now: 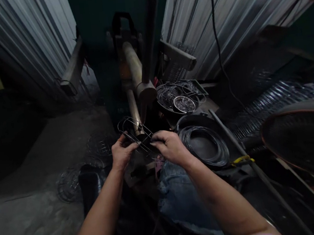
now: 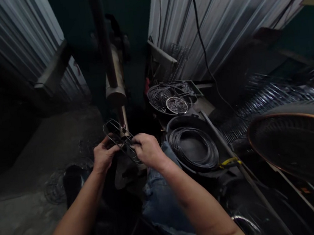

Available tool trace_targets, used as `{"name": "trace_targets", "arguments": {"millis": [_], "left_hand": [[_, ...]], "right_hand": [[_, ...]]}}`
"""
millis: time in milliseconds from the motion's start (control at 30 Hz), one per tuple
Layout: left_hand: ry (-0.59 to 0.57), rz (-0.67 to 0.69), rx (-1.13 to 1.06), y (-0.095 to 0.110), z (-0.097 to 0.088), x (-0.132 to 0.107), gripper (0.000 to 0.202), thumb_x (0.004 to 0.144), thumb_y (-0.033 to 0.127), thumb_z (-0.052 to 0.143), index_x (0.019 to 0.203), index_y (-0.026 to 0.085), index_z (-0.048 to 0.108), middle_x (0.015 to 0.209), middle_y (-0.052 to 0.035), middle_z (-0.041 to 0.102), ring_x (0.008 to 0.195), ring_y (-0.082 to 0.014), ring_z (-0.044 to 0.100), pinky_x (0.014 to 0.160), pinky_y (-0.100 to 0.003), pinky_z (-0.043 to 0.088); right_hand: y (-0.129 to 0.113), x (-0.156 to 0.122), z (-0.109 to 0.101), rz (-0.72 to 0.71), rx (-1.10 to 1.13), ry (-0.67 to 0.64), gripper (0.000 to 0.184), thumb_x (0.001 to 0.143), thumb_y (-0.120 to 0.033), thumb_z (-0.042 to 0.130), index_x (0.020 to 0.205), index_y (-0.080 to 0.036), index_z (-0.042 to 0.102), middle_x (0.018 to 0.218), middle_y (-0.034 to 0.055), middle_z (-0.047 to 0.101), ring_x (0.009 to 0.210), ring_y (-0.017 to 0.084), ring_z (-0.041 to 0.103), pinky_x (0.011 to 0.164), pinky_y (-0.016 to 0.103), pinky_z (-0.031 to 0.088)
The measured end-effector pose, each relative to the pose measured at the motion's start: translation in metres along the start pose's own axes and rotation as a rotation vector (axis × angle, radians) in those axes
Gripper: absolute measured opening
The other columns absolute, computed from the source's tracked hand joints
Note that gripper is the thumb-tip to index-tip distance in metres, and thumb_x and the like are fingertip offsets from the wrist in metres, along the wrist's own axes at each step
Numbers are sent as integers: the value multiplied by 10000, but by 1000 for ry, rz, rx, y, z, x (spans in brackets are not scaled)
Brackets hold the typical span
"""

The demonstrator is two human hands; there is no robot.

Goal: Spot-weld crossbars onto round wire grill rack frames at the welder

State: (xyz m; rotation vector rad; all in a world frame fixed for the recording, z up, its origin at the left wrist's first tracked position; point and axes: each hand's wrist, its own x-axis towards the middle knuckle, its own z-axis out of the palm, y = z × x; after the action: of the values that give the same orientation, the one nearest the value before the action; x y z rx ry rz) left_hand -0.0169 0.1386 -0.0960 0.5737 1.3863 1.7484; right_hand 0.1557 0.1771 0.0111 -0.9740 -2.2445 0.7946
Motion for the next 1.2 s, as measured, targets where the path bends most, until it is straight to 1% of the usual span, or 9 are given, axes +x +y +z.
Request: {"name": "trace_targets", "arguments": {"millis": [167,267,467,600,733,933,1000,1067,1200], "left_hand": [[4,-12,-51,2,3,11,793,427,221,881,1174,139,629,857,-35,697,755,-159,634,742,-267,493],[4,-40,-85,4,6,17,787,429,218,880,1167,119,626,837,-39,694,721,-151,631,730,-270,494],[15,-62,-123,2,7,24,665,433,208,869,1060,114,667,828,-32,690,708,-143,624,717,-261,495],[12,-69,-111,-1,6,22,598,436,224,868,996,113,688,809,-26,684,685,-136,608,695,-256,486],[-6,-83,-84,0,8,17,511,470,232,853,941,105,698,792,-30,676,669,-124,586,682,-248,474],[-51,-124,-78,5,16,9,458,485,273,830,887,108,685,822,-51,670,698,-156,599,687,-281,484],[-63,-136,-79,6,18,6,450,495,282,820,888,116,675,843,-53,669,705,-154,598,674,-278,480],[-76,-146,-88,7,20,3,473,494,282,814,915,134,660,874,-50,667,720,-151,598,666,-272,476],[-94,-170,-113,6,22,-7,562,456,253,821,973,157,624,894,-38,657,751,-156,602,681,-285,484]], "right_hand": [[1,11,4,-41,-9,26,183,747,15,609,735,-153,681,755,27,655,731,157,599,683,240,426],[-5,22,3,-8,-34,20,194,753,13,595,747,-158,686,770,29,662,742,161,603,686,242,429],[-17,42,0,85,-106,-53,148,773,-41,627,705,-155,693,756,39,681,738,167,618,665,237,417],[-21,46,-1,110,-181,-63,146,777,-51,619,720,-152,708,795,56,698,774,174,631,677,236,410],[-22,46,-1,125,-258,-65,146,783,-75,601,715,-145,709,782,75,695,765,196,626,663,261,404],[-20,52,0,107,-304,-45,91,769,-136,634,745,-152,720,738,65,673,729,205,607,666,284,409],[-20,51,-2,100,-299,-49,94,766,-122,629,739,-147,716,737,59,666,736,198,600,673,277,408],[-18,44,-7,73,-243,-56,93,769,-108,627,761,-146,711,752,42,665,751,181,593,684,262,404],[-2,11,-19,45,-83,17,48,769,-170,683,808,-146,696,767,10,655,746,152,572,689,239,402]]}}
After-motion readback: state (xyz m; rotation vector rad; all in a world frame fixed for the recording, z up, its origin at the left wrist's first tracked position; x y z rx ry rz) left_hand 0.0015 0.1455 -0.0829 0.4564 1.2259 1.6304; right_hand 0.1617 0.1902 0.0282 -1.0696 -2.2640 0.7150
